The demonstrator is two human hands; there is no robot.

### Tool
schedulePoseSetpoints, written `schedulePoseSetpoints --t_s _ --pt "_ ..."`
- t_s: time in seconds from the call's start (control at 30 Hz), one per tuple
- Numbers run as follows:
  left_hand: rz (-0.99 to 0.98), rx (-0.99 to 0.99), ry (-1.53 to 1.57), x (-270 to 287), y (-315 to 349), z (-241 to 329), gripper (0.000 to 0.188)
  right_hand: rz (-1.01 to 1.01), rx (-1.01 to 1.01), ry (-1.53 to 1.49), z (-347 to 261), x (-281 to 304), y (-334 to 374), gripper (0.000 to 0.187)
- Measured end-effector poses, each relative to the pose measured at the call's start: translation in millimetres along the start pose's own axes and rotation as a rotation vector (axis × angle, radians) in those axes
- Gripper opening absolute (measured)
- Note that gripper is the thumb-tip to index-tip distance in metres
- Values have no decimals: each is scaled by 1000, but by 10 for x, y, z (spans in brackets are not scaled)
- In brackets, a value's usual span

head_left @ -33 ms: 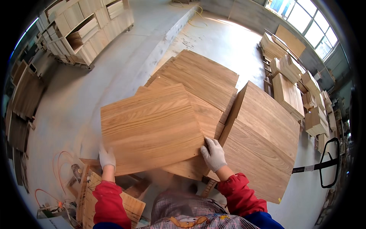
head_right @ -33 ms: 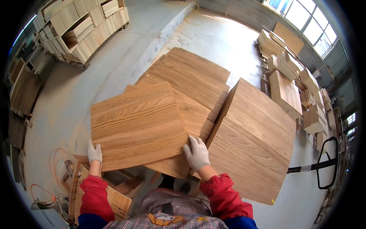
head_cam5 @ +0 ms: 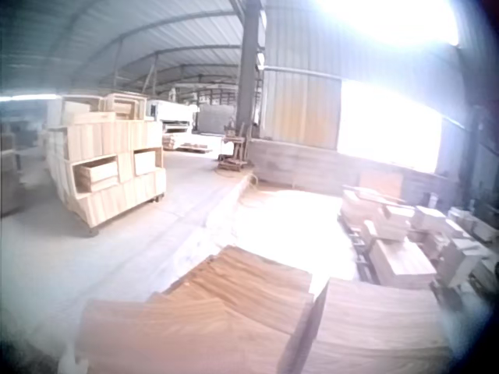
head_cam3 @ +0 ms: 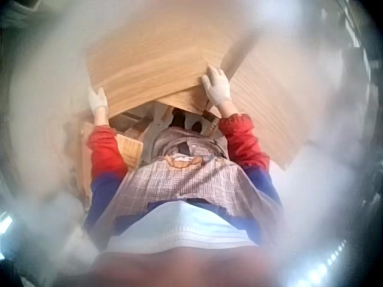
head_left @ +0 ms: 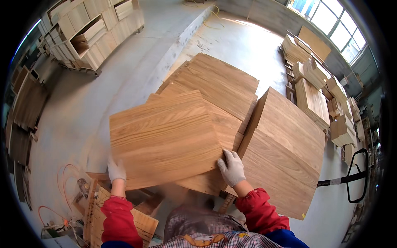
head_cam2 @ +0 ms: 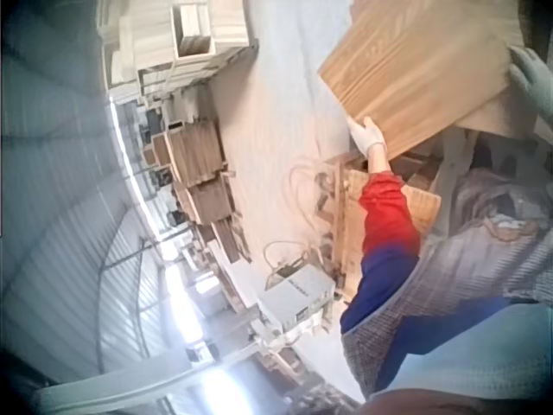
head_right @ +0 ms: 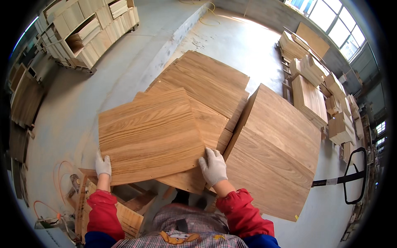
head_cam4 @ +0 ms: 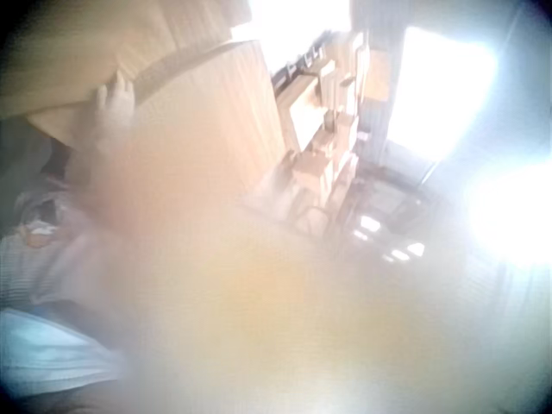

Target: The person measures wooden boards using a tape measure, marks them with a pencil, and places them under a industrial woodworking machine.

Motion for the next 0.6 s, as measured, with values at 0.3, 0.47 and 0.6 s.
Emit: schedulePoseSetpoints --t_s 0.3,0.47,0.6 --pt "-89 -131 -342 -211 167 429 62 0 -259 10 36 160 652 46" --pt "-22 -221 -435 -237 437 372 71 73 -217 -125 237 153 1034 46" --pt "-7 -266 -483 -301 733 445 77 162 -300 -475 747 143 1345 37"
Point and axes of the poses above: each hand's wrist, its own y-axis away from the middle knuckle, its own x-axis out of the back of the hand, z = x × y, the point moved 7 cm from there along -y, towards the middle knuckle, and after that the axes turned 8 degrees about x, right-handed, at the moved point
